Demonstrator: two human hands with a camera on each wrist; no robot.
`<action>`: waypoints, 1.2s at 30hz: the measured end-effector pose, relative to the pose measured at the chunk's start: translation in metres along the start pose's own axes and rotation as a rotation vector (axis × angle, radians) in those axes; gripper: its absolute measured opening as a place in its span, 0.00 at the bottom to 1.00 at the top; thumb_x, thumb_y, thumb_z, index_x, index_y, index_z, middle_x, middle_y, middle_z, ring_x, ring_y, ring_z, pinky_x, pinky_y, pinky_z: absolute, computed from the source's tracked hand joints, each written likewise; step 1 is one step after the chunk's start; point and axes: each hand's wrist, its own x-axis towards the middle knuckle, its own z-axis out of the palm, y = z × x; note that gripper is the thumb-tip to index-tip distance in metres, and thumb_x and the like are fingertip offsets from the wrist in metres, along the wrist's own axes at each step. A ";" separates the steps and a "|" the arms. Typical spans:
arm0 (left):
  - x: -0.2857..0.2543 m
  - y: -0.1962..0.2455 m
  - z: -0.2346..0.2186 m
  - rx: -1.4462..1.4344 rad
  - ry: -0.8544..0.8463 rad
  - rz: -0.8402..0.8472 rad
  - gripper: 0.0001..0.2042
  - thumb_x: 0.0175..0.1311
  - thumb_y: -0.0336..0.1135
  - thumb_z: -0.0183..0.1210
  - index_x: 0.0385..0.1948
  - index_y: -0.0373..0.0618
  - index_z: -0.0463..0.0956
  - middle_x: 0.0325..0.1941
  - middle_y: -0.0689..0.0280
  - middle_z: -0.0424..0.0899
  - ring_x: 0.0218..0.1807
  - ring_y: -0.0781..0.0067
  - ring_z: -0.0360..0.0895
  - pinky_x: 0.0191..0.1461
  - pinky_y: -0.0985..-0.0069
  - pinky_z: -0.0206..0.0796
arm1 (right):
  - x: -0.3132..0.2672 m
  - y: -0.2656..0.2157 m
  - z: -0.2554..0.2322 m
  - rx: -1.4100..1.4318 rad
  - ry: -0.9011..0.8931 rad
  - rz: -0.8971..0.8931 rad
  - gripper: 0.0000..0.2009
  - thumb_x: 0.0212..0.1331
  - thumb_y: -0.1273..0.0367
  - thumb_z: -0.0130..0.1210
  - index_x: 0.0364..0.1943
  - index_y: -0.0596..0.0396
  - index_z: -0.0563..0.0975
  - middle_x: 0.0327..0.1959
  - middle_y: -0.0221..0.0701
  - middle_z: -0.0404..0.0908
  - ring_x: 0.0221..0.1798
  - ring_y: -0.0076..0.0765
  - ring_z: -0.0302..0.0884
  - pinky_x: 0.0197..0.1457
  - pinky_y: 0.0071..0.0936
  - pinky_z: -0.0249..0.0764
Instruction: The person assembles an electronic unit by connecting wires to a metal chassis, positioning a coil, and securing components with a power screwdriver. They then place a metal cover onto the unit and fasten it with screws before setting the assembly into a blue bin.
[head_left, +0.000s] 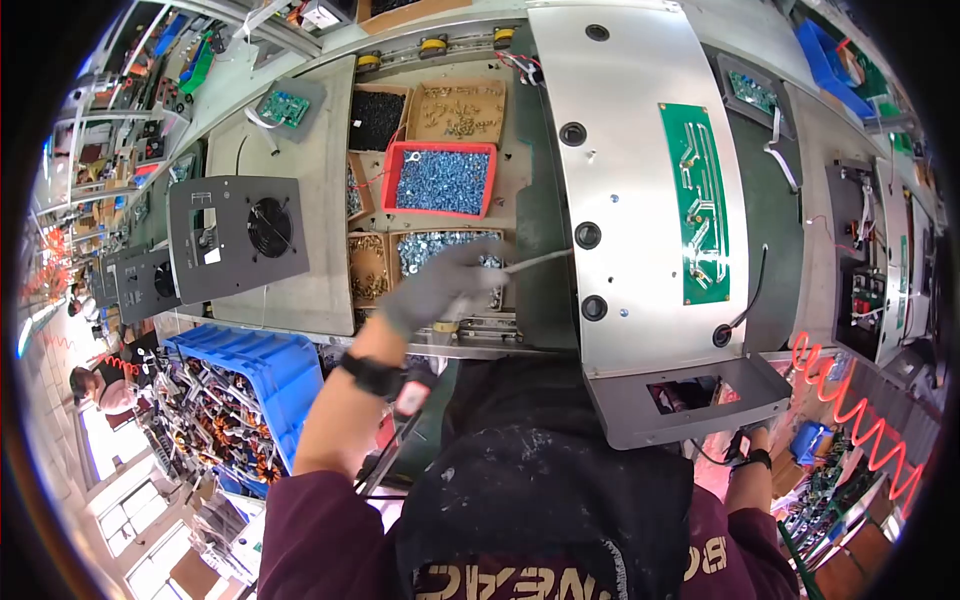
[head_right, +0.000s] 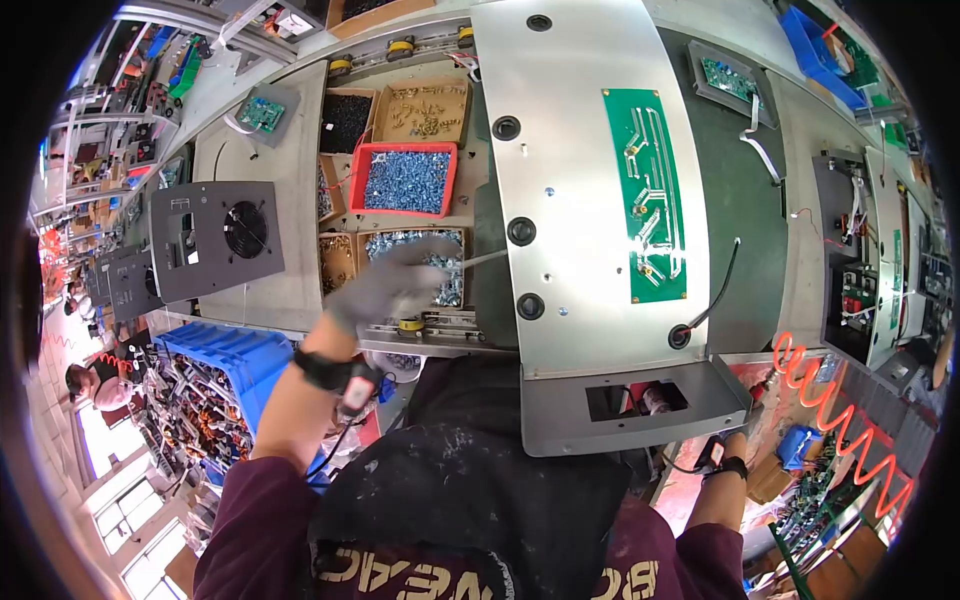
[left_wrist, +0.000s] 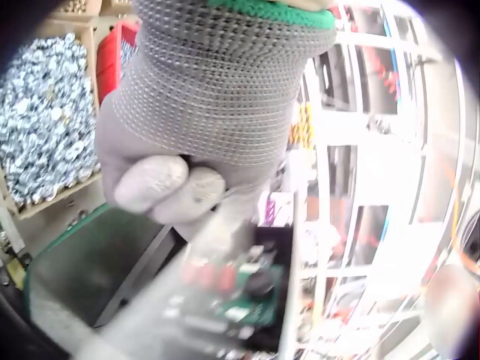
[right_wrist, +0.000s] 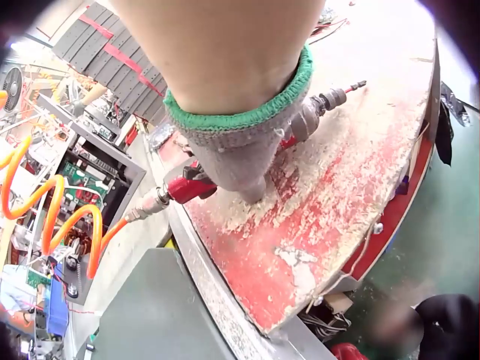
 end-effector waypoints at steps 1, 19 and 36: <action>-0.023 0.014 -0.003 -0.190 -0.004 0.023 0.16 0.62 0.37 0.55 0.46 0.36 0.74 0.22 0.65 0.77 0.27 0.74 0.75 0.32 0.80 0.65 | -0.003 0.000 0.002 -0.034 0.011 0.020 0.19 0.55 0.66 0.59 0.52 0.55 0.73 0.40 0.34 0.76 0.43 0.30 0.73 0.49 0.28 0.70; 0.080 -0.017 0.063 0.315 0.303 0.605 0.09 0.62 0.33 0.56 0.39 0.41 0.80 0.24 0.69 0.81 0.25 0.83 0.72 0.29 0.80 0.65 | -0.106 -0.243 -0.118 0.151 0.262 -0.739 0.15 0.60 0.75 0.53 0.51 0.64 0.72 0.51 0.36 0.74 0.53 0.33 0.70 0.57 0.29 0.66; 0.090 0.022 0.030 -0.124 -0.421 0.324 0.13 0.59 0.22 0.48 0.43 0.33 0.77 0.29 0.58 0.81 0.28 0.73 0.78 0.33 0.78 0.71 | -0.189 -0.547 0.006 -0.622 -0.782 -1.568 0.18 0.51 0.67 0.56 0.48 0.52 0.72 0.43 0.40 0.72 0.41 0.46 0.77 0.40 0.36 0.77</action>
